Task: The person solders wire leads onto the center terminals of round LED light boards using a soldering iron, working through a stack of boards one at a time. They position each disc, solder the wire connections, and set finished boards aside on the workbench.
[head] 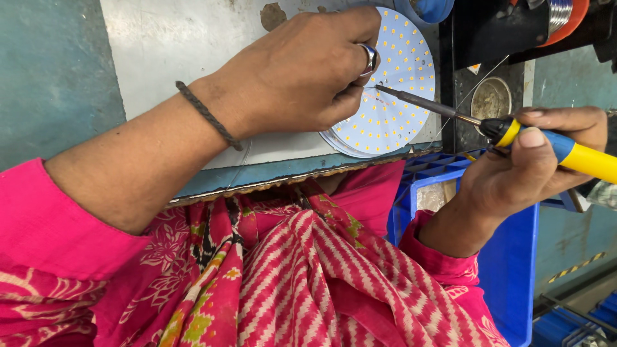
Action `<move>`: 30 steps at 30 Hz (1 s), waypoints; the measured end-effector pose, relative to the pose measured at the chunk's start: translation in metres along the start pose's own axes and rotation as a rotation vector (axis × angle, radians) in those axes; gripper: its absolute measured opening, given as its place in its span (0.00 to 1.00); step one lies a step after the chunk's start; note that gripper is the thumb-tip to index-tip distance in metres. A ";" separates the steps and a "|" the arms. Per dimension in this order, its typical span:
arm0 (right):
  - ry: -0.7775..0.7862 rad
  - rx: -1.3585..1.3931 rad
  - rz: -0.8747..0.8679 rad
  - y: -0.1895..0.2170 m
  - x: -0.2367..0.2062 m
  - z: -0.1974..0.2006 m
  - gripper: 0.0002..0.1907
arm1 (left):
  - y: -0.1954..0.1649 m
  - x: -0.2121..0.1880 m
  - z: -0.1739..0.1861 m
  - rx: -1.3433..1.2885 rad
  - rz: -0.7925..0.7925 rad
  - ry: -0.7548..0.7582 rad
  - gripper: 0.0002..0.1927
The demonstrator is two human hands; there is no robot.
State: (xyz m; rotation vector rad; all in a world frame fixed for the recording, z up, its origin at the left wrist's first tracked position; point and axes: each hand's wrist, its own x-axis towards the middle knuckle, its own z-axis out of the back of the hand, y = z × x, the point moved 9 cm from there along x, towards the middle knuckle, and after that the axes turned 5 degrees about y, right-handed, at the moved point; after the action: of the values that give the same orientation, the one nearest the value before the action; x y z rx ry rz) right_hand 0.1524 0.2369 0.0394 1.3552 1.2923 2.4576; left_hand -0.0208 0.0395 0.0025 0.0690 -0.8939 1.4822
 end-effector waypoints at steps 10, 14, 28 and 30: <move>0.013 -0.001 0.004 -0.003 -0.001 0.003 0.16 | -0.001 -0.001 -0.005 0.026 -0.008 -0.035 0.06; 0.013 0.005 0.004 -0.003 -0.001 0.003 0.16 | -0.003 0.002 -0.005 0.043 0.000 -0.053 0.06; -0.017 0.024 -0.017 -0.008 0.000 0.007 0.13 | 0.002 -0.006 0.023 0.096 -0.007 -0.163 0.06; -0.008 0.023 -0.017 -0.007 -0.001 0.006 0.13 | 0.002 -0.005 0.024 0.093 0.009 -0.149 0.07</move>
State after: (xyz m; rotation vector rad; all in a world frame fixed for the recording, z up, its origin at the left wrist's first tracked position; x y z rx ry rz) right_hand 0.1550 0.2446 0.0352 1.3518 1.3288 2.4317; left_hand -0.0332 0.0225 0.0152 0.2472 -0.9458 1.5413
